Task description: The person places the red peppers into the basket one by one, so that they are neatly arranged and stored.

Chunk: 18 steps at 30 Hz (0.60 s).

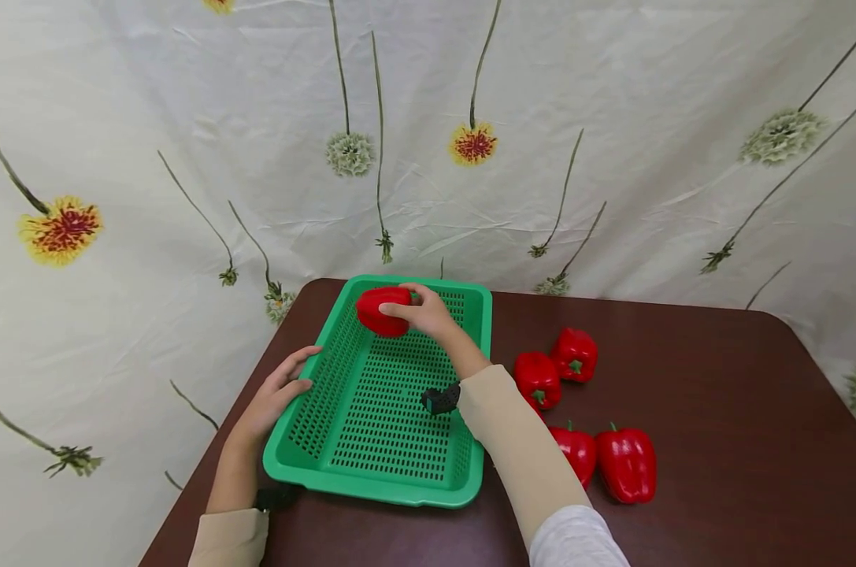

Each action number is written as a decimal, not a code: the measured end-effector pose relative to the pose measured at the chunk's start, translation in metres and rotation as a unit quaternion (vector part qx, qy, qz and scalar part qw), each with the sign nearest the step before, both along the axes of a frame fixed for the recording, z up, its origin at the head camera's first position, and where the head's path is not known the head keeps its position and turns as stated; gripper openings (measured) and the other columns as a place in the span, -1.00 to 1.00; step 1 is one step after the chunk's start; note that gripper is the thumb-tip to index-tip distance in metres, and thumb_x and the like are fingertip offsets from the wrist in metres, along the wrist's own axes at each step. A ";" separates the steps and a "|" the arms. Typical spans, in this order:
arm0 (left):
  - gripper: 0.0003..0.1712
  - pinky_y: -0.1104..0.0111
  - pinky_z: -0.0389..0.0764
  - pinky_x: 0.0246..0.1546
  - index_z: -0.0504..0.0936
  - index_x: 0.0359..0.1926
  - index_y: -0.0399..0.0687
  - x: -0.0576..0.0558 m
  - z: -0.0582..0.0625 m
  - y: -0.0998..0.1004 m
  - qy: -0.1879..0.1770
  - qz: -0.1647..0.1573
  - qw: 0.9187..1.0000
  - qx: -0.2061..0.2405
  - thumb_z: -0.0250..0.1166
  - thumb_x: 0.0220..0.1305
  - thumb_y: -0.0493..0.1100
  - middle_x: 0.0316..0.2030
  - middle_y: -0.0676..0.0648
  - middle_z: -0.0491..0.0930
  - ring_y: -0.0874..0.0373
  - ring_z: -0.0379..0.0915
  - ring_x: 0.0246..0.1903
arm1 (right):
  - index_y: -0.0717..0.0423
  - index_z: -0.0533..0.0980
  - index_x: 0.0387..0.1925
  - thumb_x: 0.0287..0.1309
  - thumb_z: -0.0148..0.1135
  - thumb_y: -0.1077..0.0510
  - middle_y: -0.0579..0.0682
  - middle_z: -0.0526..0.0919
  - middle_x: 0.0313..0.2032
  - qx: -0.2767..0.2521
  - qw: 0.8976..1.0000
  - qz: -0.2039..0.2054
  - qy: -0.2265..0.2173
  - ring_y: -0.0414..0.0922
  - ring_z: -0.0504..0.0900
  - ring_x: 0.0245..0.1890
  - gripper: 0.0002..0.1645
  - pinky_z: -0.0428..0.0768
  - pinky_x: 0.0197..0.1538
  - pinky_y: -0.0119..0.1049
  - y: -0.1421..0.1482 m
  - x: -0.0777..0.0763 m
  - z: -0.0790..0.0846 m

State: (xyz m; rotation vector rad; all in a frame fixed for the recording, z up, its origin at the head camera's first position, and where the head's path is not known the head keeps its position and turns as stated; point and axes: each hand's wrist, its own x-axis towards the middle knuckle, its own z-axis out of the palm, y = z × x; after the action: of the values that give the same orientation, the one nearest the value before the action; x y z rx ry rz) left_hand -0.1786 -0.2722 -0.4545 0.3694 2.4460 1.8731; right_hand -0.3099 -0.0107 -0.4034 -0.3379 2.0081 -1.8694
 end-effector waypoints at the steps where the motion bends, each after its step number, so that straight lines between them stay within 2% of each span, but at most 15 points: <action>1: -0.46 -0.08 0.19 0.08 0.20 0.35 0.03 0.000 0.000 0.000 0.002 -0.002 1.000 0.002 0.01 0.38 -0.24 0.37 -0.07 0.03 -0.03 -0.13 0.35 | 0.08 0.27 0.26 0.06 0.32 0.04 0.15 0.43 0.05 0.007 1.000 -0.007 0.001 0.07 0.48 0.00 -0.26 0.49 -0.04 -0.07 0.000 -0.001 -0.001; 9: -0.44 -0.12 0.15 0.09 0.15 0.36 -0.14 0.012 0.026 0.010 -0.014 -0.007 1.000 0.009 -0.04 0.36 -0.36 0.37 -0.17 0.00 -0.10 -0.16 0.35 | 0.09 0.24 0.28 0.00 0.36 0.01 0.18 0.39 0.10 0.070 0.997 -0.029 -0.008 0.08 0.44 0.04 -0.17 0.50 -0.06 -0.11 -0.003 -0.003 -0.006; 18: -0.44 -0.13 0.14 0.11 0.16 0.35 -0.14 0.011 0.025 0.009 -0.013 -0.001 1.000 0.004 -0.03 0.35 -0.36 0.37 -0.17 0.02 -0.09 -0.16 0.35 | 0.07 0.29 0.25 -0.03 0.34 -0.13 0.13 0.42 0.10 0.193 0.981 0.001 0.027 0.03 0.43 0.01 -0.17 0.50 -0.11 -0.15 -0.007 -0.007 -0.024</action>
State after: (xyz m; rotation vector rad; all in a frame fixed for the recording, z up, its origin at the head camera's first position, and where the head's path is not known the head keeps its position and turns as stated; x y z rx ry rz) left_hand -0.1671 -0.2632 -0.4290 0.3440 2.4220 1.8749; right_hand -0.3164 -0.0179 -0.4269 -0.2826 2.3434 -1.4369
